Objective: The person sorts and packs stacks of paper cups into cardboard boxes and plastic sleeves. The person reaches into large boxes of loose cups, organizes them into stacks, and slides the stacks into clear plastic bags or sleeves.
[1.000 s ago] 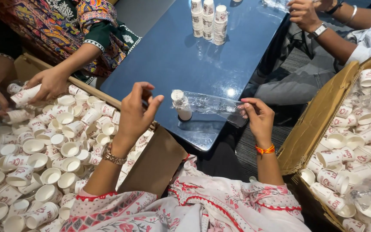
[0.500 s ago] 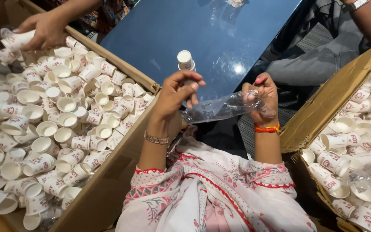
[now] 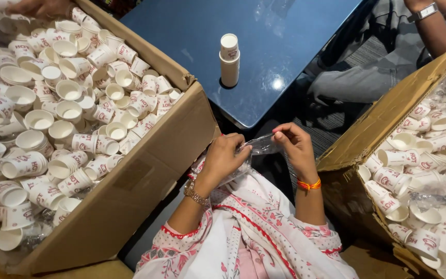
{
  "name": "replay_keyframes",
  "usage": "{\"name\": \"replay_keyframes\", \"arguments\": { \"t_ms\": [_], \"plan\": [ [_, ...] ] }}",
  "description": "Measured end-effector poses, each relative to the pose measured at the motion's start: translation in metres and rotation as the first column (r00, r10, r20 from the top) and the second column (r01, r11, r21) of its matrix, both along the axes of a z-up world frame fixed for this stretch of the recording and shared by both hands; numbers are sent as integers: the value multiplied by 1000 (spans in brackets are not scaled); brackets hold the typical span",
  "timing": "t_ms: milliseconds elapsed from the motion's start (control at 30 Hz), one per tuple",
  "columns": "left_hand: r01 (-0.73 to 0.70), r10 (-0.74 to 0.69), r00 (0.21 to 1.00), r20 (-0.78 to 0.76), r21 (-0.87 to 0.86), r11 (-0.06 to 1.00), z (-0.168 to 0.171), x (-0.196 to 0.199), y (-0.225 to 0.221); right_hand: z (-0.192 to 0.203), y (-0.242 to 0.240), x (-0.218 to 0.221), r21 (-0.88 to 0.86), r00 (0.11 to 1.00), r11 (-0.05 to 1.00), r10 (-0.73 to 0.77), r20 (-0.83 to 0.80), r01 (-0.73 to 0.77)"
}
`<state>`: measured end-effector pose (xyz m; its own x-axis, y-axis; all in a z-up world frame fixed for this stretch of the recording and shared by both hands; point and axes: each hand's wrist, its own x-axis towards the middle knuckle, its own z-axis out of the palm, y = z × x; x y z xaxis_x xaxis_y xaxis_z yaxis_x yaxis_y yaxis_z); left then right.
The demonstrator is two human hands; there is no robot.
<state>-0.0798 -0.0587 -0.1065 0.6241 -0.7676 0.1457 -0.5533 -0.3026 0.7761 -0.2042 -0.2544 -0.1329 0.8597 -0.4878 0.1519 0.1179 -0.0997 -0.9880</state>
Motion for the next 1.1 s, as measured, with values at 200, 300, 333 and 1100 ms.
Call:
{"name": "replay_keyframes", "arguments": {
  "t_ms": [200,300,333,1100],
  "plan": [
    [120,-233,896,-378,-301,946,-19,-10,16,2,26,-23,150,998,986,67,16,-69],
    [74,-464,571,-678,-520,851,-33,-13,28,-12,33,-36,228,996,973,-36,76,18],
    [79,-470,578,-667,-527,846,-32,-18,32,-11,39,-37,219,996,976,-35,87,15],
    [-129,-464,602,-650,-653,747,-33,7,-2,31,56,-2,-111,985,993,48,165,-30]
  ]
}}
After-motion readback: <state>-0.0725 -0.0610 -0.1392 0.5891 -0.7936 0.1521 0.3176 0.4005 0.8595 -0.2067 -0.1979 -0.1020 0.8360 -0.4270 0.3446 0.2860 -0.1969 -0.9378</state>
